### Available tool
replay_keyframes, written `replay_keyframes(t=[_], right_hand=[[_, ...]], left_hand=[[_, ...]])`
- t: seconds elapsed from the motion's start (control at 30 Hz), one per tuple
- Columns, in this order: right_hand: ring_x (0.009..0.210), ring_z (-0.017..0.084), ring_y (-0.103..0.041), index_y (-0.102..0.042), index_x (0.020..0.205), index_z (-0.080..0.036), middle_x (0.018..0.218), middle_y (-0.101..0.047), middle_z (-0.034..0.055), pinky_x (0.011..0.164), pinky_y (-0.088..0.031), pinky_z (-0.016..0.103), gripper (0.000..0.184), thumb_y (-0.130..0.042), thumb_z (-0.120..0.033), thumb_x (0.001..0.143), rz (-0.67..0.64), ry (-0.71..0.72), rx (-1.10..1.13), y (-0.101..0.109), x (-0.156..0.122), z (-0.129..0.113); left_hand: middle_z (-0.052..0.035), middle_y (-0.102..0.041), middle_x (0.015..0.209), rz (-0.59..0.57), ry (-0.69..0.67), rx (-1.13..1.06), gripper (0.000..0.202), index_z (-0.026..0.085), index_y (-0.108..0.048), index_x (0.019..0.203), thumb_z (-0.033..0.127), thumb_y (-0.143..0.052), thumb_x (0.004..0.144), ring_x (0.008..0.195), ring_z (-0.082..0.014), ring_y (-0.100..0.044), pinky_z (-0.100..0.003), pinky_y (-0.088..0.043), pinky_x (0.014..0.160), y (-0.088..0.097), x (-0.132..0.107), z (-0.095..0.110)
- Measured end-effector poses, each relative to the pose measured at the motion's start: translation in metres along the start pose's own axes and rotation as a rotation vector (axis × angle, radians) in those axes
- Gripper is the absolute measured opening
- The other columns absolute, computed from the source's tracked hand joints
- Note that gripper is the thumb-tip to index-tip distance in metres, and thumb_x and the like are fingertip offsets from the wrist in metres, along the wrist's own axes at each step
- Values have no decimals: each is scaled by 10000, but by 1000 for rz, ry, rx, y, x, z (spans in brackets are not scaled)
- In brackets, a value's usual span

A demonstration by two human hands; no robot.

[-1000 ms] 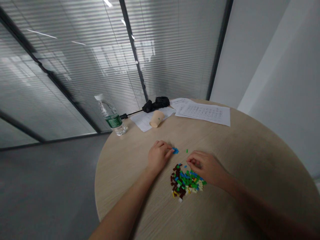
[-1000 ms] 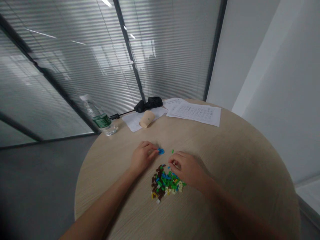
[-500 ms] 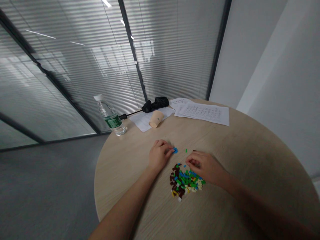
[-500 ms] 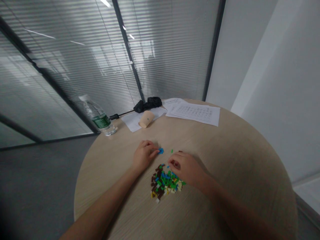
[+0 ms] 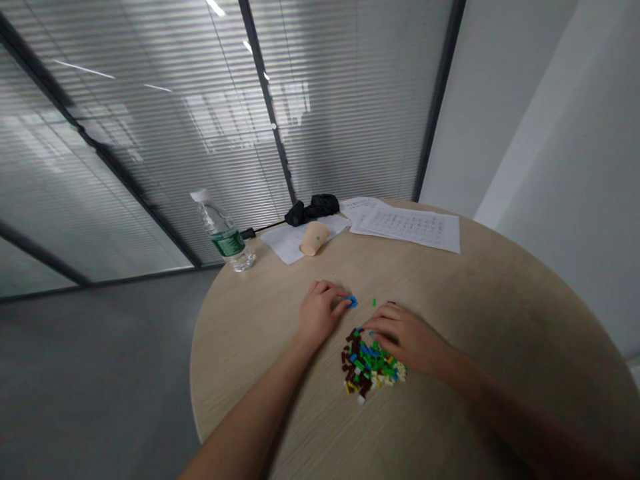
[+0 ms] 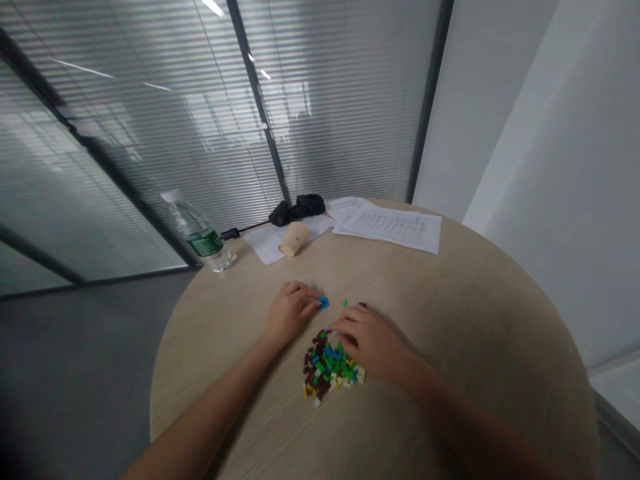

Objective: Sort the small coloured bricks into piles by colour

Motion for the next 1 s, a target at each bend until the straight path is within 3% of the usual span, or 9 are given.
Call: replay_keyframes(t=[0.23,0.67,1.0], right_hand=[[904,185,-541,-669,1074,-208,937,-592,70,820,-436,304,239,-511,-210,895,-67,-28,-54,-4,-3,2],[834,171,-576,-672,772,-197,840,-644,33,776,-442,291,111,-599,-115,786,-12,-104,-56,-1,1,0],[819,184,-569,-602,787,-166,825,-642,55,733,-435,295,113,-518,-141,858,-24,-148,-90,5,2,-5]], left_hand=[[-33,-591,862,20,-53,3,96,215,-690,871,270,-660,799,875,-194,-510,-316,-444,775,4,-2,4],[-53,-596,879,-112,-242,-40,145,194,-674,836,324,-609,832,881,-198,-515,-317,-448,770,13,-7,20],[-55,-610,869,-171,-263,-26,161,185,-673,835,315,-579,850,856,-189,-524,-302,-447,747,13,-7,18]])
Point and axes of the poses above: each hand's wrist, its own x-axis towards the middle knuckle, its own y-axis out of the back of the hand, z = x × y, the point moved 1 cm from there along x, towards the middle knuckle
